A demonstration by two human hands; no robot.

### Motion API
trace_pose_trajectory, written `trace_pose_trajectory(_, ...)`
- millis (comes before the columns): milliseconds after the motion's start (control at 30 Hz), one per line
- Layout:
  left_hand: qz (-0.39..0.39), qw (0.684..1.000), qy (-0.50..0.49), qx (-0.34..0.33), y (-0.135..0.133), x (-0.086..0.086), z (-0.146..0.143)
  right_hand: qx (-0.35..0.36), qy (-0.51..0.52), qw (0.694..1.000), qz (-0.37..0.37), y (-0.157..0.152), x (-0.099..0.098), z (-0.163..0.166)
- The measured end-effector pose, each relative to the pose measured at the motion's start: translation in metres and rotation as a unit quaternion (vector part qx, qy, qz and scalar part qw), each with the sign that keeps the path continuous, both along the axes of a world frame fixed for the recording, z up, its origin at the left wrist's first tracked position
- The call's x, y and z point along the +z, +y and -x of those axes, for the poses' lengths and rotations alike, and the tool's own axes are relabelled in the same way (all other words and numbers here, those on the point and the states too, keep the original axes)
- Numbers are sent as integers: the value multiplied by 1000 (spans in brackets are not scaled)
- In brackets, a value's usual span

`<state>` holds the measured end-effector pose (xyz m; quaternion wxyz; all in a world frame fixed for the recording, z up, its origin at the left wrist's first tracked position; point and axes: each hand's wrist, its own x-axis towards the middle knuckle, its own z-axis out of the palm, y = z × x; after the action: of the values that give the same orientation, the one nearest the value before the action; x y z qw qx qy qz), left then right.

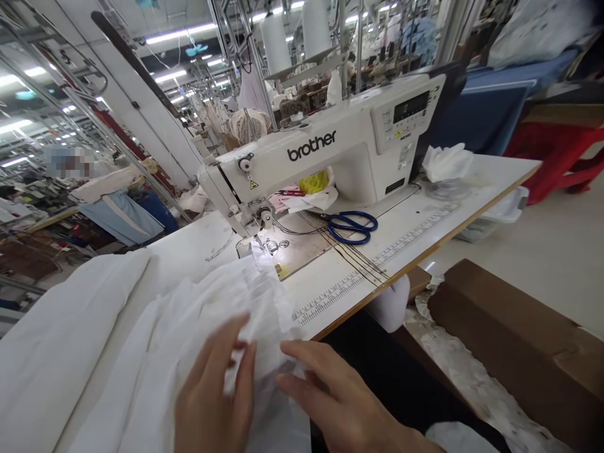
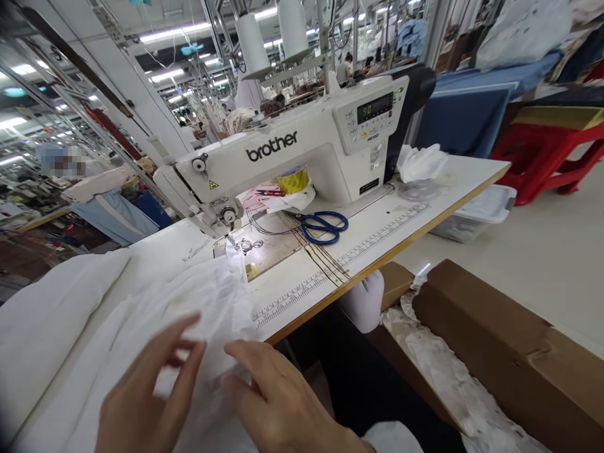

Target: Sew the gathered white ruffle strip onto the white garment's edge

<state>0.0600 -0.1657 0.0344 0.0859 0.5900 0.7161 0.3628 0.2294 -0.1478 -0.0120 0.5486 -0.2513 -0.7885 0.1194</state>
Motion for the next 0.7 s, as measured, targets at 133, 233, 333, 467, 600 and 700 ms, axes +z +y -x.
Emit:
trace_pose_trajectory(133,-6,941,230,-247,86,15,14,-9,5,1000,1,-2,-11,6)
trace_pose_trajectory(233,-6,932,241,-272,111,8,22,-55,5,998,43,-10,-30,-1)
trace_pose_trajectory(333,-33,944,222,-241,106,-3,37,-33,2,984,178,-20,-48,-11)
trace_pose_trajectory(467,-39,951,209,-224,92,-13,50,-49,74,902,423,-22,-68,-14)
trace_pose_trajectory(600,-25,952,209,-221,91,-16,50,-27,79,889,449,-11,-73,-11)
trace_pose_trajectory(700,-7,953,210,-219,94,-15,48,19,63,907,416,-9,-56,-17)
